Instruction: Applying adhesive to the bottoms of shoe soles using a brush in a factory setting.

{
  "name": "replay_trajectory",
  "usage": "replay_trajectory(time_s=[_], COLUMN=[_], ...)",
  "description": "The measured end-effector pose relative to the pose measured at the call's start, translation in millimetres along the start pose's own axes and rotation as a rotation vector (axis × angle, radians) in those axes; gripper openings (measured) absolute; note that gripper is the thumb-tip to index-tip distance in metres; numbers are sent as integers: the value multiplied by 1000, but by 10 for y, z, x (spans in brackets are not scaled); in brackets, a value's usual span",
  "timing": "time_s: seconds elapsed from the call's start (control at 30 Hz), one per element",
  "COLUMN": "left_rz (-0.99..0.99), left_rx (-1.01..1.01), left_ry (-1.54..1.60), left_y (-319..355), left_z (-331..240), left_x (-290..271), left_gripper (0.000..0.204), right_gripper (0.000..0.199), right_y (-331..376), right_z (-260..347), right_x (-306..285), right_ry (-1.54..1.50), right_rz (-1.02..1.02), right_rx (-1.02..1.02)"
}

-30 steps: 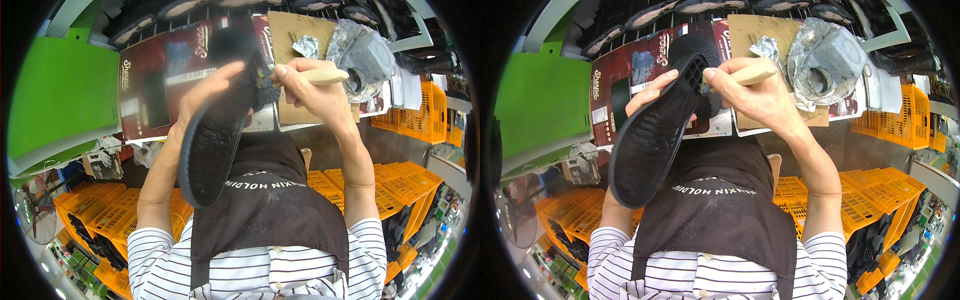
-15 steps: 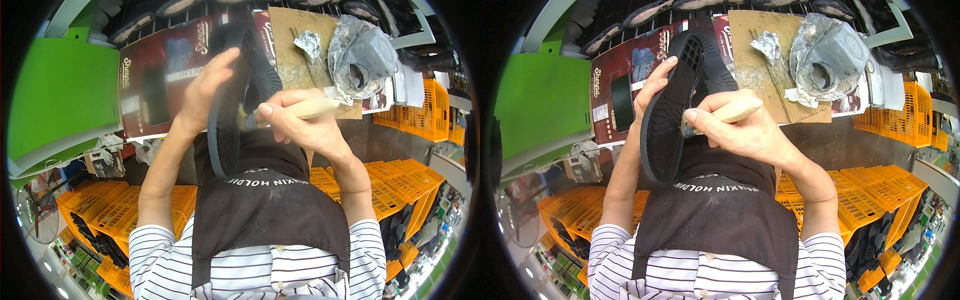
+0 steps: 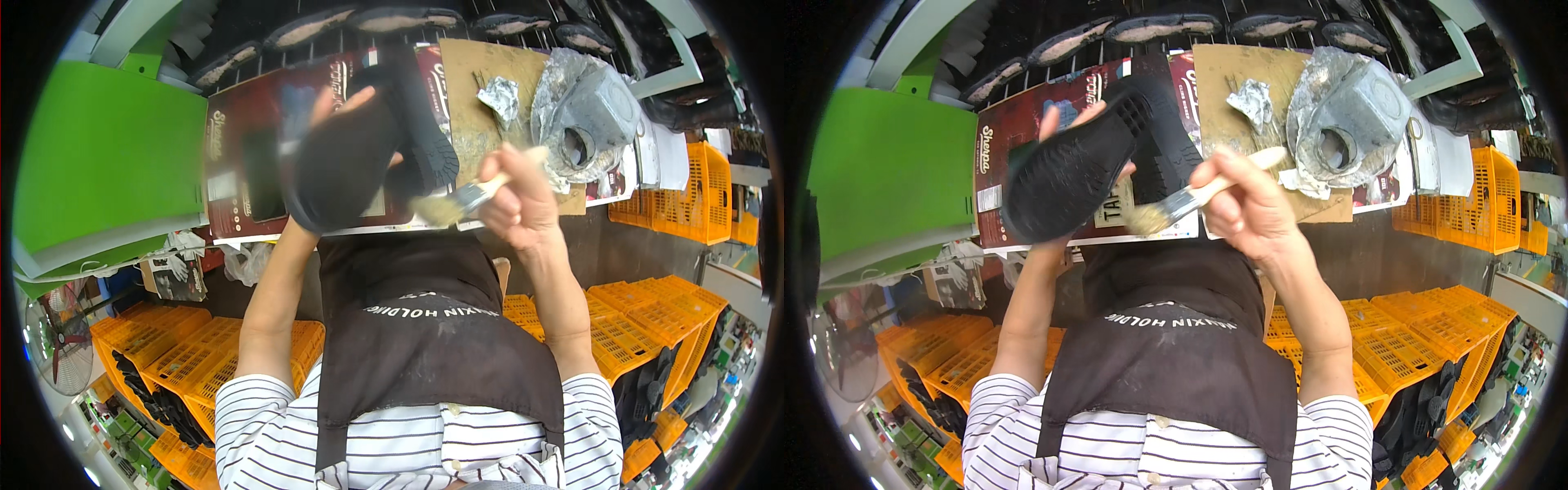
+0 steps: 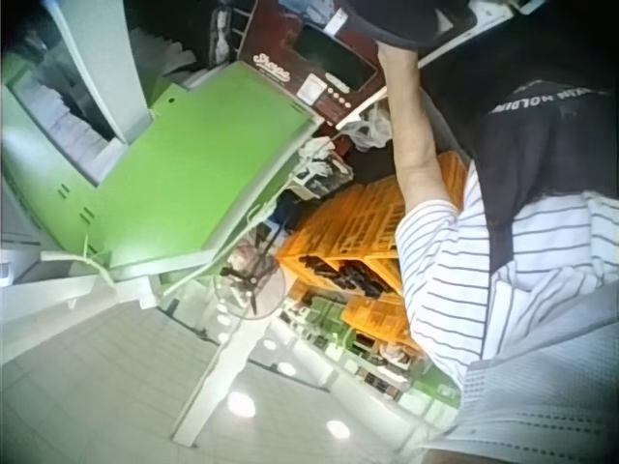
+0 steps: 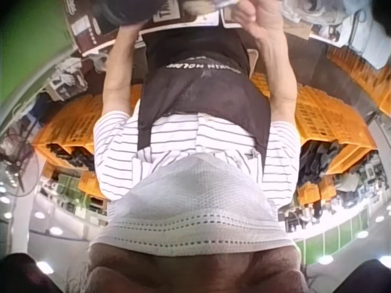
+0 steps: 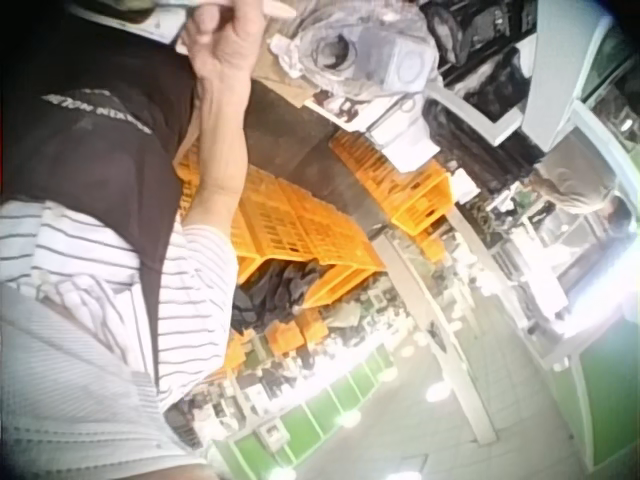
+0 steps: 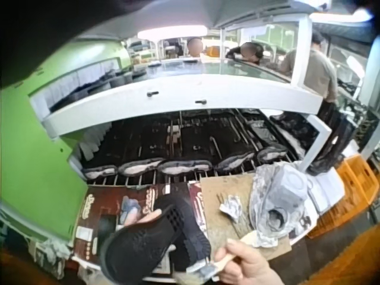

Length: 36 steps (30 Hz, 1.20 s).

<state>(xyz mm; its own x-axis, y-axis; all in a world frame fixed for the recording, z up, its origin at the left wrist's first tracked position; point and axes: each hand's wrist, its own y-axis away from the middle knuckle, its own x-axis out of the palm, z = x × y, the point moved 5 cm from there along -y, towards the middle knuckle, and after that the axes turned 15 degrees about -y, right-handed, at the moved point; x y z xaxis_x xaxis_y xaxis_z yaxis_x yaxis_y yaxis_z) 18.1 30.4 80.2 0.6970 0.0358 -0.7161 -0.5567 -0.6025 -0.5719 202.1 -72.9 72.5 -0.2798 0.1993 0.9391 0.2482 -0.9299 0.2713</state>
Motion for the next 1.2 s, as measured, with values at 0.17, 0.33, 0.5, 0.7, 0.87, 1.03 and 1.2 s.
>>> replay_trajectory(time_s=[0.17,0.33,0.5,0.7,0.87,1.03,1.2], left_rz=[268,328,348,503,517,456,444], left_rx=[-374,-735,-951,-731,-812,-810,-841], left_ry=[807,1442,1531,1516,1606,1762,1586], left_y=[83,257,306,295,392,313,195], left_z=[89,-75,-219,-347,-326,-234,-305], left_x=[11,90,177,235,373,457,513], left_gripper=[50,72,72,66,63,64,68], right_gripper=[26,10,17,17,23,31,21], right_y=[241,253,93,-202,-25,186,388], right_z=[380,398,156,376,333,-143,298], right_x=[282,710,527,219,453,641,525], right_ry=[524,1484,857,898,1776,1581,1282], right_rz=[17,381,126,-73,396,624,408], right_rx=[-375,-740,-249,-499,-1213,-788,-840])
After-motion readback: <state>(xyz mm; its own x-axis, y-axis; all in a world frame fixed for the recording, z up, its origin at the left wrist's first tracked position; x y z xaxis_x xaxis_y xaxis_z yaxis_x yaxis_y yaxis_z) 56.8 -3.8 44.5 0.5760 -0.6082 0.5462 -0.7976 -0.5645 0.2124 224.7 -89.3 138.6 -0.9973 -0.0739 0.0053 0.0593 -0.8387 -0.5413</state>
